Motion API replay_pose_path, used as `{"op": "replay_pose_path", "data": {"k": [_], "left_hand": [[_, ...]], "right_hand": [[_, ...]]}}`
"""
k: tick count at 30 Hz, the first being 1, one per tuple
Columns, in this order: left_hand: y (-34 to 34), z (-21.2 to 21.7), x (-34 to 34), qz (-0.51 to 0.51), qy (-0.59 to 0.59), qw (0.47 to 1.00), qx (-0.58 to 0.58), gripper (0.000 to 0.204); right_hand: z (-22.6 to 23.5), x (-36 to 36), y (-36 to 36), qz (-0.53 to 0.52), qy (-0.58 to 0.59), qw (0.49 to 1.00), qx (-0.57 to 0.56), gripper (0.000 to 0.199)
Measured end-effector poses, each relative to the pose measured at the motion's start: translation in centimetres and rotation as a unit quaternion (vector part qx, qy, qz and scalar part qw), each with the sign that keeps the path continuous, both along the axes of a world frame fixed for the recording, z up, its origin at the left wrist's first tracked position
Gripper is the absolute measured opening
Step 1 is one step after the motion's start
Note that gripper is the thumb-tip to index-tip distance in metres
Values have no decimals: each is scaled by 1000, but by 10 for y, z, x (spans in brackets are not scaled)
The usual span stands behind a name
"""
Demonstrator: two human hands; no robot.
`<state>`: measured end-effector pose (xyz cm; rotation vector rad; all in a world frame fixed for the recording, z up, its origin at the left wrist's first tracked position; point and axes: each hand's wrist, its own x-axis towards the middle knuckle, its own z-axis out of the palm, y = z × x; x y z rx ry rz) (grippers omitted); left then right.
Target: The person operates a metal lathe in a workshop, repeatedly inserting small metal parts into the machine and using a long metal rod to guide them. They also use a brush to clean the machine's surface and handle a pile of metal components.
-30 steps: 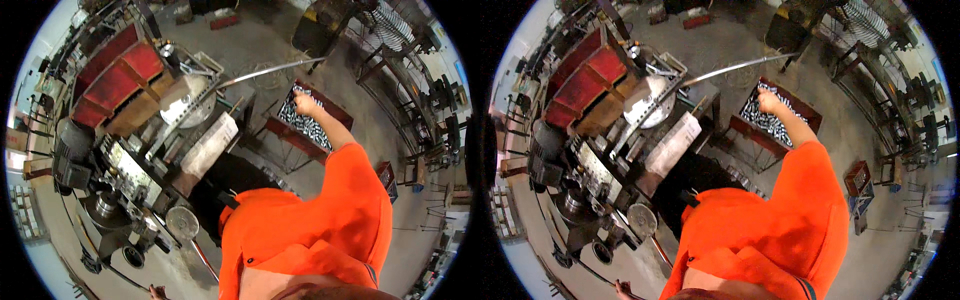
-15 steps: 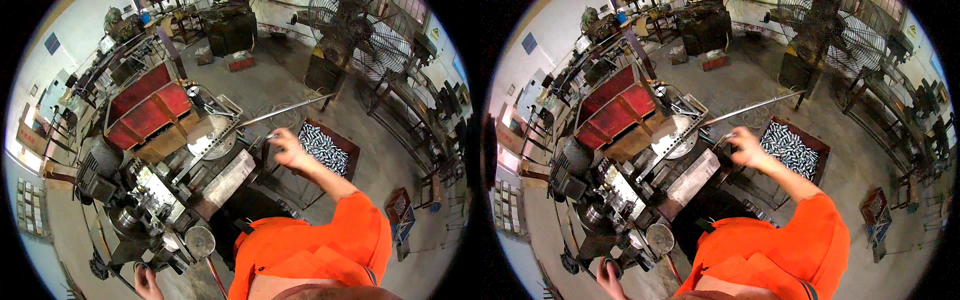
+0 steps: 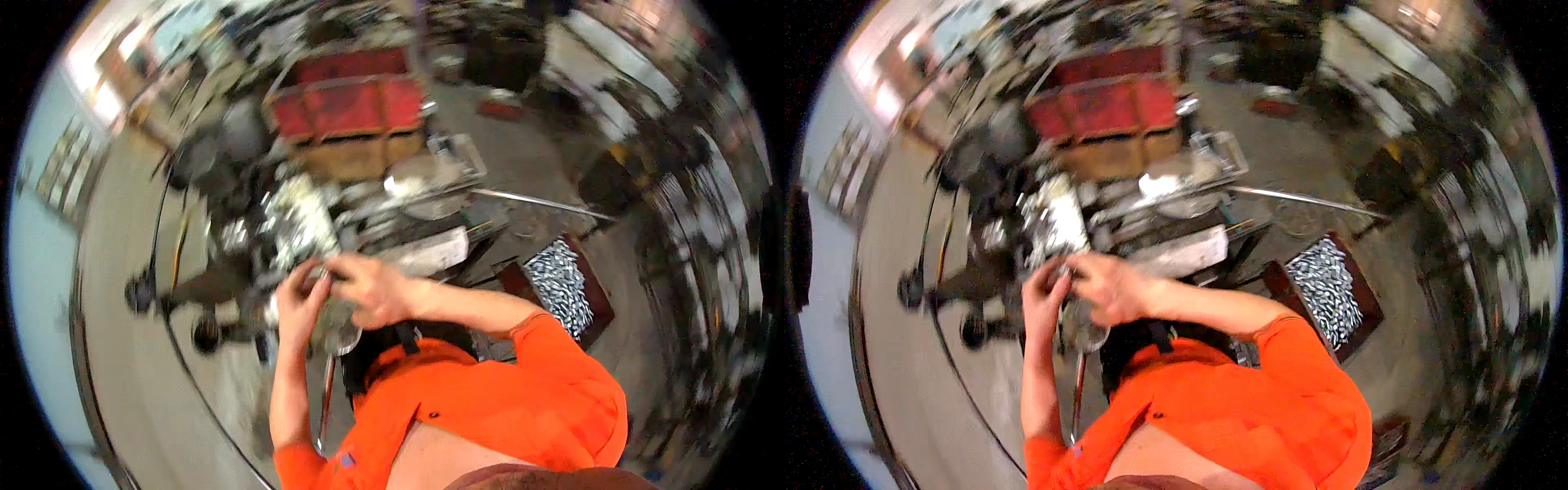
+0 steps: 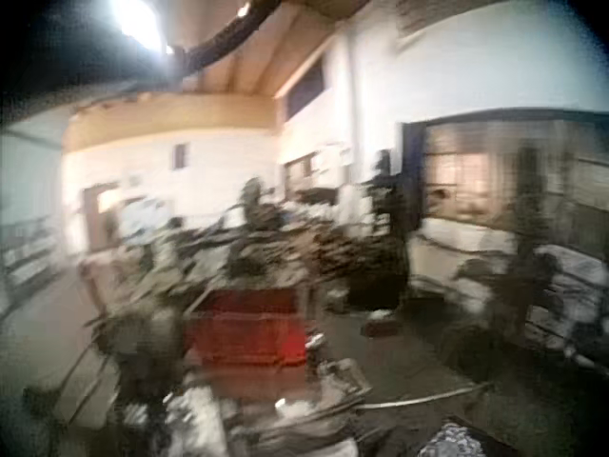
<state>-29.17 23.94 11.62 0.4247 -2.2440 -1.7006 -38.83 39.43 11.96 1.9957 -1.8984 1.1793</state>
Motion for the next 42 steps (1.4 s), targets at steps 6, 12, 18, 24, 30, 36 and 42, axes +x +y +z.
{"op": "replay_pose_path", "data": {"k": [6, 12, 18, 24, 30, 36, 42], "left_hand": [[-3, 17, 16, -57, 55, 981, 177, 38], [-13, 7, 15, -58, 54, 975, 207, 40], [-29, 4, 16, -97, 28, 991, 83, 46], [-43, 9, 25, -67, 27, 995, 74, 47], [-90, 29, 71, -35, -53, 998, -19, 44], [-148, 25, 196, 238, -111, 960, -94, 41], [-154, -18, 320, 413, -230, 862, -182, 36]], "right_hand": [[15, -1, -15, 43, -15, 999, -15, 25], [12, -11, -27, 53, -48, 996, 57, 21], [18, -16, -45, 88, 88, 987, 101, 19], [23, -14, -70, 123, 126, 977, 122, 18], [37, -28, -112, 126, 138, 970, 157, 22], [9, -67, -202, -33, 281, 939, 194, 17], [-6, -68, -227, -69, 298, 909, 282, 15]]}}
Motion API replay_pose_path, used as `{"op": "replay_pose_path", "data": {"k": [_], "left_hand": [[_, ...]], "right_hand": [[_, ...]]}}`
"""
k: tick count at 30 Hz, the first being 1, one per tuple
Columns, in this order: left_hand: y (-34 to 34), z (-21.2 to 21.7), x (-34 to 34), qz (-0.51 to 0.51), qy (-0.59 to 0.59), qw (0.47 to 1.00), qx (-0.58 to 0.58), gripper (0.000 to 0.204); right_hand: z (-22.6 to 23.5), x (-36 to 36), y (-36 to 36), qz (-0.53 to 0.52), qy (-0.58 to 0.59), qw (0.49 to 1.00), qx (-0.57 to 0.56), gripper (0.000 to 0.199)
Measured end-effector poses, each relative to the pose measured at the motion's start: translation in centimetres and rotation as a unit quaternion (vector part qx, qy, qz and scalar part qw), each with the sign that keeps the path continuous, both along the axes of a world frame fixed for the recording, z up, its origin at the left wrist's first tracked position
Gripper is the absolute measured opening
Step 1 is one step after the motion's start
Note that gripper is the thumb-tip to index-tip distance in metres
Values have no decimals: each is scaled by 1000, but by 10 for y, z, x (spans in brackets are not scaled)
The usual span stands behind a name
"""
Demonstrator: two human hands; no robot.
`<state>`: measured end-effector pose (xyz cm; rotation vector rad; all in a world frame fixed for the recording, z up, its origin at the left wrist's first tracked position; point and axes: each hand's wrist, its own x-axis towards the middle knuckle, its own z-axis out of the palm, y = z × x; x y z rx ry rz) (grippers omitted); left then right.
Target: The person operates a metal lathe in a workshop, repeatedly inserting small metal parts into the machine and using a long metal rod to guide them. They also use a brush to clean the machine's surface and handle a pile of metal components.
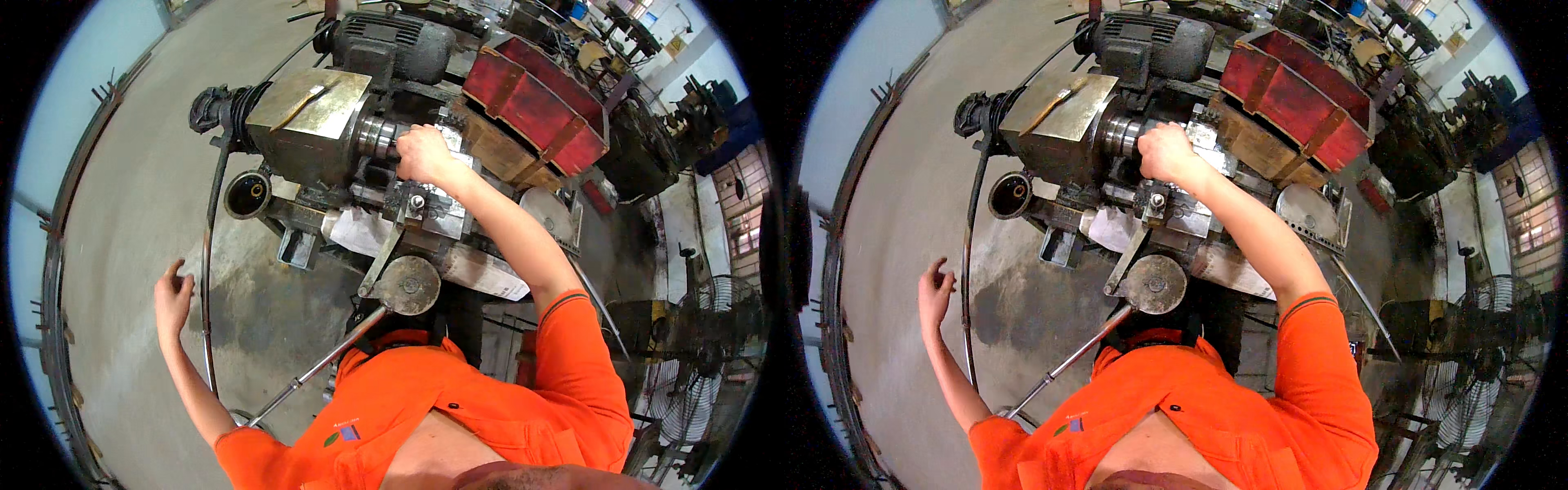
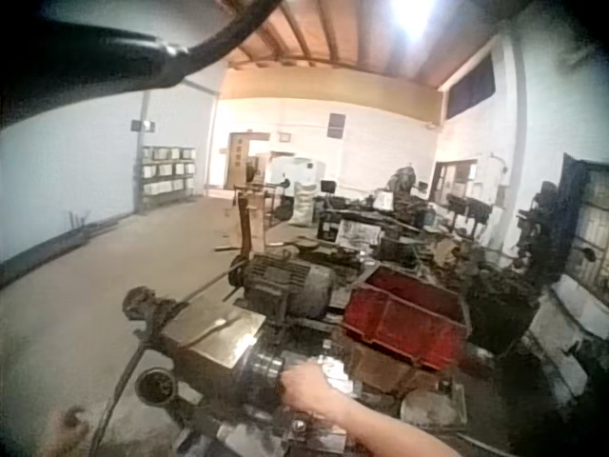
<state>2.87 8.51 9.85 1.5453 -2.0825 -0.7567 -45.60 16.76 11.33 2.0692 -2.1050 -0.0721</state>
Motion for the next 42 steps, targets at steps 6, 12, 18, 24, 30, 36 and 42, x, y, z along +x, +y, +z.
{"op": "replay_pose_path", "data": {"k": [6, 12, 18, 24, 30, 36, 42], "left_hand": [[35, -17, 20, 32, -28, 997, 67, 38], [65, -43, 19, 69, -91, 993, 36, 26], [47, -65, 16, 110, -240, 964, -32, 18], [-46, -68, 101, 50, -436, 868, -235, 7], [-102, -68, 112, 37, -463, 856, -230, 6], [-88, -76, 41, 84, -97, 937, -324, 21], [-38, -193, -115, 7, 9, 972, 233, 41]], "right_hand": [[-3, 2, 0, 2, -13, 1000, -18, 22], [-5, -1, 1, 37, -22, 998, -40, 29], [-13, -7, 2, 91, -62, 987, -119, 23], [-11, 4, 1, 58, -68, 991, -95, 27], [-6, -4, 6, 51, -68, 992, -93, 29], [34, -1, 66, 79, -154, 971, -167, 41], [31, -55, 198, -108, -188, 956, -196, 40]]}}
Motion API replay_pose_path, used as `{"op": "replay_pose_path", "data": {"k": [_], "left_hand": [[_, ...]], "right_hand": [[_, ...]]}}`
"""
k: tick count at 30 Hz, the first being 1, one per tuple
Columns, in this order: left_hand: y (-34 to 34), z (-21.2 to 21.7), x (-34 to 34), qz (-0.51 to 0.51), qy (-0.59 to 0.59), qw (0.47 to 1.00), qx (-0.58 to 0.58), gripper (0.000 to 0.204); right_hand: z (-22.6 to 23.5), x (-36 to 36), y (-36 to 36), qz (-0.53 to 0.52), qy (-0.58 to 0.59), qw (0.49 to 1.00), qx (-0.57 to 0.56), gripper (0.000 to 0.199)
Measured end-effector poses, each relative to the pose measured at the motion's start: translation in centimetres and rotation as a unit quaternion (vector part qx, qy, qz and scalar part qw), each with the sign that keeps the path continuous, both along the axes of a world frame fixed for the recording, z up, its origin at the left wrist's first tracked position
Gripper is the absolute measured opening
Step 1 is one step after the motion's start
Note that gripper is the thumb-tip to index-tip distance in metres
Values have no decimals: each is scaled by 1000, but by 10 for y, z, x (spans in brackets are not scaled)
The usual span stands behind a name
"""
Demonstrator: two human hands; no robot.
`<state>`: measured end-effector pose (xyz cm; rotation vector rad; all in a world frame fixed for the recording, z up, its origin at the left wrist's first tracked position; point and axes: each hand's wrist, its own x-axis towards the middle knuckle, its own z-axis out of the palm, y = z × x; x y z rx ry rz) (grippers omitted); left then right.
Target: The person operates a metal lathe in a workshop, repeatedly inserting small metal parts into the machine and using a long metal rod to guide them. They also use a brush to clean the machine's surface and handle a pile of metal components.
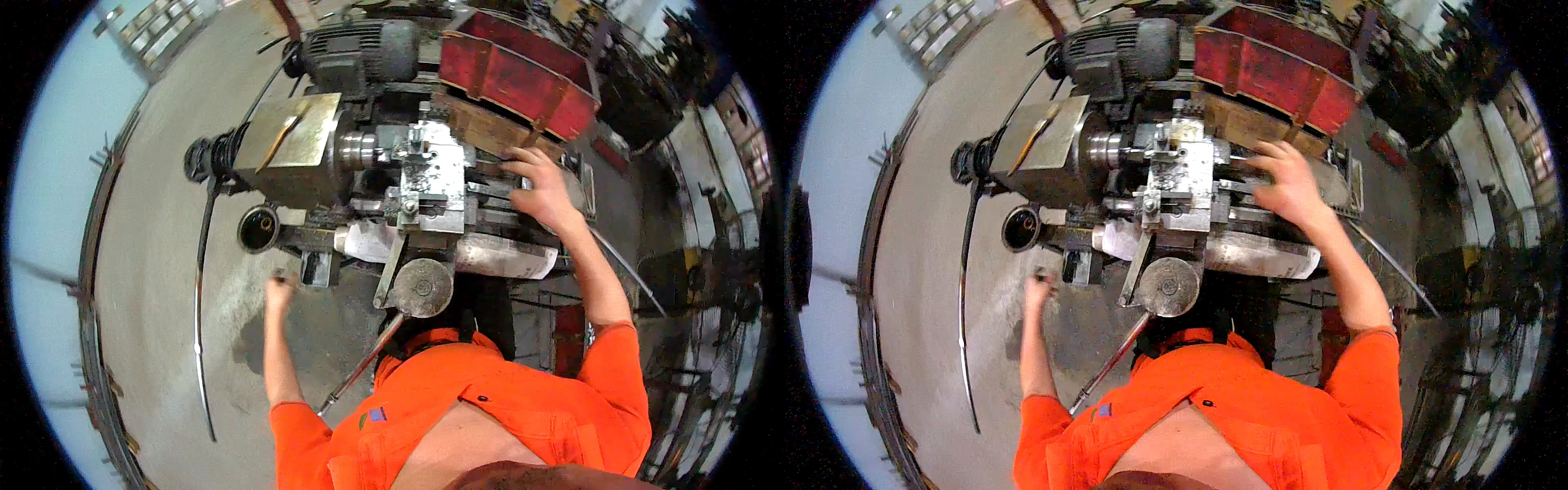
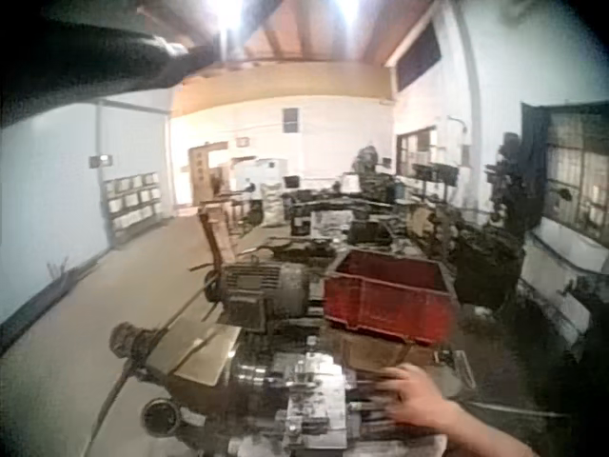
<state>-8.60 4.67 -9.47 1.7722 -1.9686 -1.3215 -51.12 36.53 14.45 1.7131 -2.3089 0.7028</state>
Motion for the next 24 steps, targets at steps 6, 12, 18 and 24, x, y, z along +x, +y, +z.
{"op": "replay_pose_path", "data": {"k": [6, 12, 18, 24], "left_hand": [[-16, -42, -19, -383, -337, 806, -302, 30], [-34, -35, -27, -371, -345, 802, -317, 25], [20, 20, 2, -342, -222, 891, -202, 42], [141, 127, -14, -353, 4, 932, 84, 47]], "right_hand": [[-44, -50, 164, -216, -62, 971, 80, 35], [-139, -114, 331, -432, -3, 882, 188, 56], [-192, -134, 393, -553, 58, 788, 266, 43], [-173, -44, 375, -565, -27, 784, 256, 36]]}}
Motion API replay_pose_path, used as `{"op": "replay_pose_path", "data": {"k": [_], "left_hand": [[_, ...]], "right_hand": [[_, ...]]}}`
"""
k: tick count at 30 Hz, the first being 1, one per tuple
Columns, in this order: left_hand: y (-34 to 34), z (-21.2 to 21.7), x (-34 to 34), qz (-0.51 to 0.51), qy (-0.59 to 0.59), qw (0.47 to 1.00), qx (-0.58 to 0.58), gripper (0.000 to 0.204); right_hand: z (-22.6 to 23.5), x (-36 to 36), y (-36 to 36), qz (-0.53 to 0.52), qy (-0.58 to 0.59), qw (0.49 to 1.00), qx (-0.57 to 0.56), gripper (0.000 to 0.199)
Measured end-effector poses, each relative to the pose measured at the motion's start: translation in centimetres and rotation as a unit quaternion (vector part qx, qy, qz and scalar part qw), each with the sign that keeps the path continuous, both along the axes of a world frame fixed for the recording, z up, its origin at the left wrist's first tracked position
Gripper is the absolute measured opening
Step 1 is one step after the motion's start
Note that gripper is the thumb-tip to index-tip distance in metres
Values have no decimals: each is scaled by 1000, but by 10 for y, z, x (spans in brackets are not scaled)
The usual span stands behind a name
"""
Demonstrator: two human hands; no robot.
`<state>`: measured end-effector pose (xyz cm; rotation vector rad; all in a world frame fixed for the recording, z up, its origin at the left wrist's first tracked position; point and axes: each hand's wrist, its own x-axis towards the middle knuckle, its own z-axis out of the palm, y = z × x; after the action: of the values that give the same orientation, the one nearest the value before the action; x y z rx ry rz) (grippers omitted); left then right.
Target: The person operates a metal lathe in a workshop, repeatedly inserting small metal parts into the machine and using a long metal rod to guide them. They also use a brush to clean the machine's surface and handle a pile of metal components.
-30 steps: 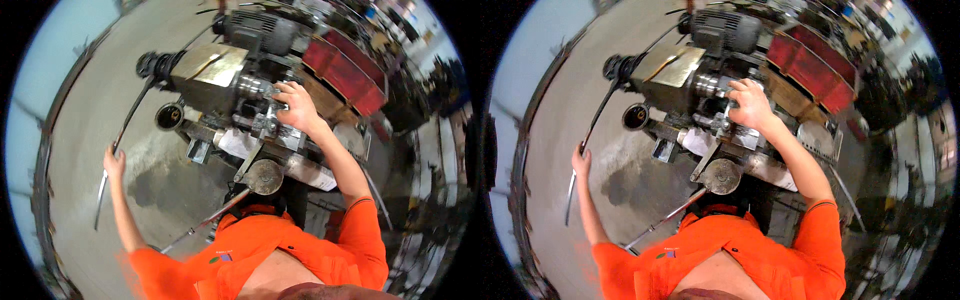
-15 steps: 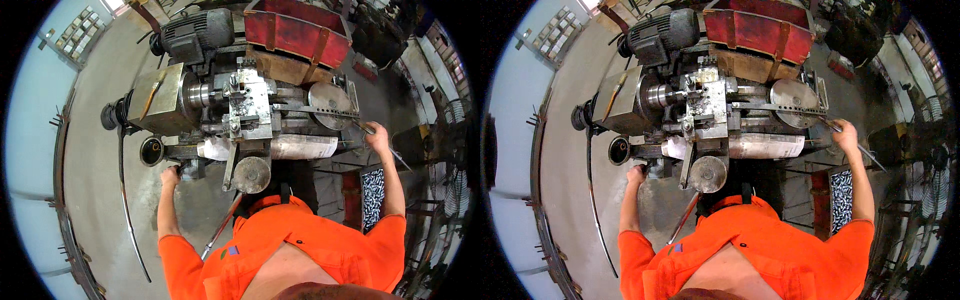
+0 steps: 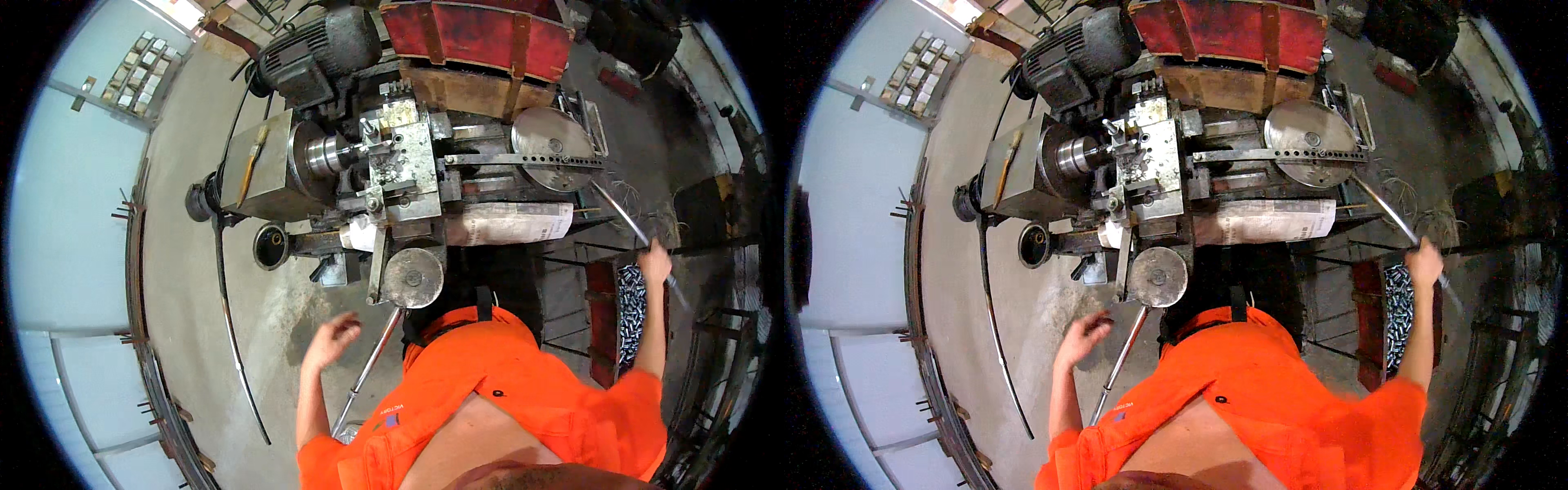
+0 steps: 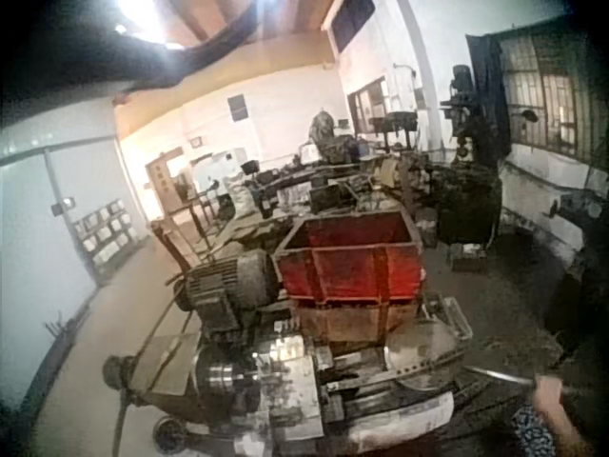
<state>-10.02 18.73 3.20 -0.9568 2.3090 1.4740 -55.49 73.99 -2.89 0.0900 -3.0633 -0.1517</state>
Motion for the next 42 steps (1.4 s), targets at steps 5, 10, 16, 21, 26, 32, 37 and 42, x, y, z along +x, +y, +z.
{"op": "replay_pose_path", "data": {"k": [5, 10, 16, 21, 26, 32, 37, 42], "left_hand": [[76, 6, -31, -14, -26, 999, 26, 32], [72, -20, -32, -51, -13, 997, -53, 22], [73, -20, -36, -42, 9, 998, -47, 21], [71, -25, -33, -27, -12, 999, -46, 21], [72, -18, -35, -36, -17, 998, -58, 22], [66, -36, -24, -63, -1, 996, -57, 21], [69, -32, -31, -65, -12, 996, -57, 19], [43, -15, -31, -79, 3, 968, 239, 35]], "right_hand": [[2, 105, -22, -17, -57, 992, -107, 41], [21, 143, -59, -50, -78, 968, -232, 30], [24, 150, -67, -58, -72, 965, -245, 28], [27, 152, -72, -71, -74, 965, -243, 30], [11, 145, -64, -12, 21, 986, -162, 33], [-8, 27, 11, 48, 52, 997, 17, 34], [1, -86, -3, 14, 129, 986, 107, 40], [-21, -89, -47, -10, 191, 981, 22, 62]]}}
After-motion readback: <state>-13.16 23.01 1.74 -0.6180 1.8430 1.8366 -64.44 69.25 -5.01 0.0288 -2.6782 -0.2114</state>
